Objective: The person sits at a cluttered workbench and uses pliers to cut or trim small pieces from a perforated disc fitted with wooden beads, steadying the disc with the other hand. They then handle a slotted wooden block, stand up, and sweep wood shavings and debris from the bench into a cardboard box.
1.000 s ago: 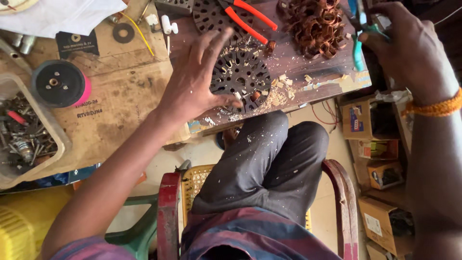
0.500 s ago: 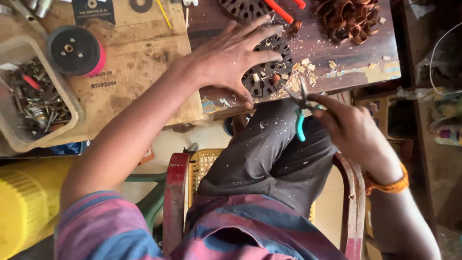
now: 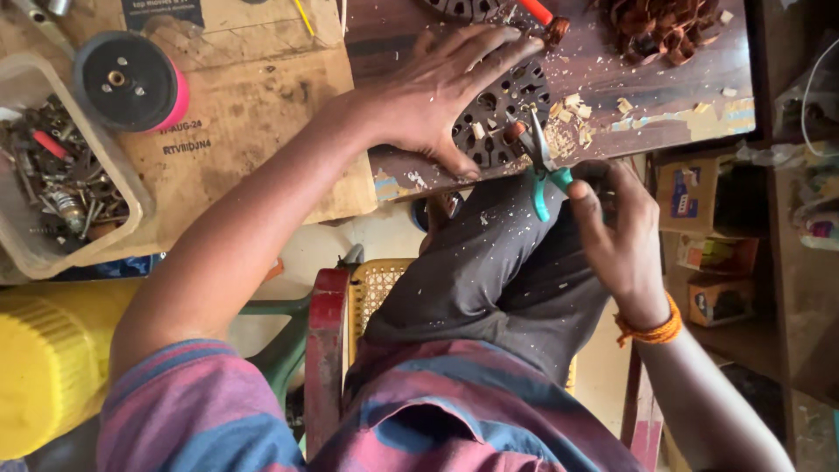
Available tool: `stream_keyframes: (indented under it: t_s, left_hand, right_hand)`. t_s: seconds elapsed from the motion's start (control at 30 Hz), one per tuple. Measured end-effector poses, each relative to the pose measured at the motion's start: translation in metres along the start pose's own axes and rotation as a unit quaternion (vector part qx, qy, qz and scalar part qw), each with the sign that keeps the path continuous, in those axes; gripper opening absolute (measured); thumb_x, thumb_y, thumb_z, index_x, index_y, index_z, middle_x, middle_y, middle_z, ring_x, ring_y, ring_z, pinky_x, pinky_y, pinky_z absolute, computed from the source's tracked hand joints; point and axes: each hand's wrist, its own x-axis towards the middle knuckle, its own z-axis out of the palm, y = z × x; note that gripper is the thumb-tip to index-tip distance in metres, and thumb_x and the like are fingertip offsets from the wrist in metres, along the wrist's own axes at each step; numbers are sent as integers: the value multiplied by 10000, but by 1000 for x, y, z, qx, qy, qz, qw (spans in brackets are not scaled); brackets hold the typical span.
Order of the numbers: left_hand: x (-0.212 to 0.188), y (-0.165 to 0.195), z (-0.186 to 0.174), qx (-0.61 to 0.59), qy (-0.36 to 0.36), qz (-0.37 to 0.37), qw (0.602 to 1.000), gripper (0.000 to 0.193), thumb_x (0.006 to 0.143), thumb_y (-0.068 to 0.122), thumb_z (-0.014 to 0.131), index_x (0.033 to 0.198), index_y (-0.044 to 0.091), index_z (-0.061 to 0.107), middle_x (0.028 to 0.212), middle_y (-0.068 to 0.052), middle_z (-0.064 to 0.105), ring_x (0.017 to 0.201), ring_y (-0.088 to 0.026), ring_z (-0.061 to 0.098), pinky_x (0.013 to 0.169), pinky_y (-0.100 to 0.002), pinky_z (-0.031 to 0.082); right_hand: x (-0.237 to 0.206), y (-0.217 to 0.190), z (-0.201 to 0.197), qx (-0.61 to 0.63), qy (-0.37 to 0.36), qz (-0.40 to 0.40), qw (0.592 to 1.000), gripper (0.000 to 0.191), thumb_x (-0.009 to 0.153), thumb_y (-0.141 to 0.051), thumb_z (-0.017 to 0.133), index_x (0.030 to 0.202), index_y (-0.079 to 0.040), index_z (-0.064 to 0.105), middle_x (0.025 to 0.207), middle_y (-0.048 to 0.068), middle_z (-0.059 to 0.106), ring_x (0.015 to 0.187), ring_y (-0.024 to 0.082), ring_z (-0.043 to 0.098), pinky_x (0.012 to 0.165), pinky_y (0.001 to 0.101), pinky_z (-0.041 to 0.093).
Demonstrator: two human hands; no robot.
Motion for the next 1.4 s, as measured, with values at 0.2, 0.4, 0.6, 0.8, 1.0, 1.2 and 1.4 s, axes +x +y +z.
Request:
stream_keyframes:
  t_s: [0.2, 0.4, 0.6, 0.8, 1.0, 1.2, 1.4]
  left_hand:
    - [-4, -3, -4, 12, 11, 29, 999, 1514, 441, 557, 1036, 1622, 308, 122, 1668, -142, 173, 1529, -393, 164, 1115, -714, 269]
    - [0, -8, 4, 38, 4, 44, 998, 1537, 419, 639, 1034, 1612, 293, 128, 1645, -177, 154, 1524, -421, 140, 1128, -747, 196]
    - [1, -10, 9, 27, -3, 39, 999, 1606, 356, 598, 1035, 1619, 301, 88, 1660, -153, 137, 1530, -405, 134, 1171, -750, 109]
    - [4, -2, 10, 19, -16, 33, 999, 1582, 369, 601, 1043, 1608, 331, 97, 1662, -145, 145, 1533, -404, 134, 1174, -750, 105]
    - [10, 7, 8, 38, 0, 17, 999, 1594, 387, 695, 1013, 1594, 320, 42, 1659, -147, 114, 1520, -402, 102, 1149, -769, 89]
    - [8, 19, -9, 27, 16, -20, 999, 1532, 443, 830, 849, 1611, 297, 13, 1665, -187, 115, 1514, -422, 180, 1167, -689, 191]
    - [-9, 17, -32, 48, 240, 63, 967, 1119, 857, 888, 410, 1678, 224, 39, 1678, -181, 297, 1563, -364, 346, 1330, -558, 284]
  right_hand:
    - [6, 18, -13, 155, -222, 212, 939, 608, 994, -445, 559, 1449, -43, 520, 1169, 53, 696, 1051, 138, 636, 952, 323, 484]
    - [38, 52, -16, -41, -417, 188, 888, 576, 918, -444, 627, 1310, -23, 593, 1141, 112, 725, 1044, 242, 698, 910, 405, 521]
    - [12, 95, 42, -111, -148, -115, 976, 592, 881, -130, 763, 1353, 72, 469, 1059, 251, 634, 954, 445, 644, 805, 460, 502]
    - [9, 88, 77, 7, -111, -158, 981, 441, 796, -38, 708, 1213, -2, 566, 1023, 193, 628, 931, 389, 666, 818, 426, 538]
    - [-3, 56, 1, -172, -19, -273, 946, 423, 744, -83, 750, 1147, 6, 654, 1168, 222, 585, 1022, 424, 599, 855, 479, 494]
    - [60, 50, -105, -226, 2, -70, 972, 171, 1015, -31, 682, 1184, -31, 708, 1078, 186, 619, 937, 323, 622, 793, 455, 530]
    - [123, 21, -146, -296, 12, -245, 923, 470, 929, -159, 786, 1327, 18, 611, 1019, 283, 692, 847, 454, 678, 696, 510, 540]
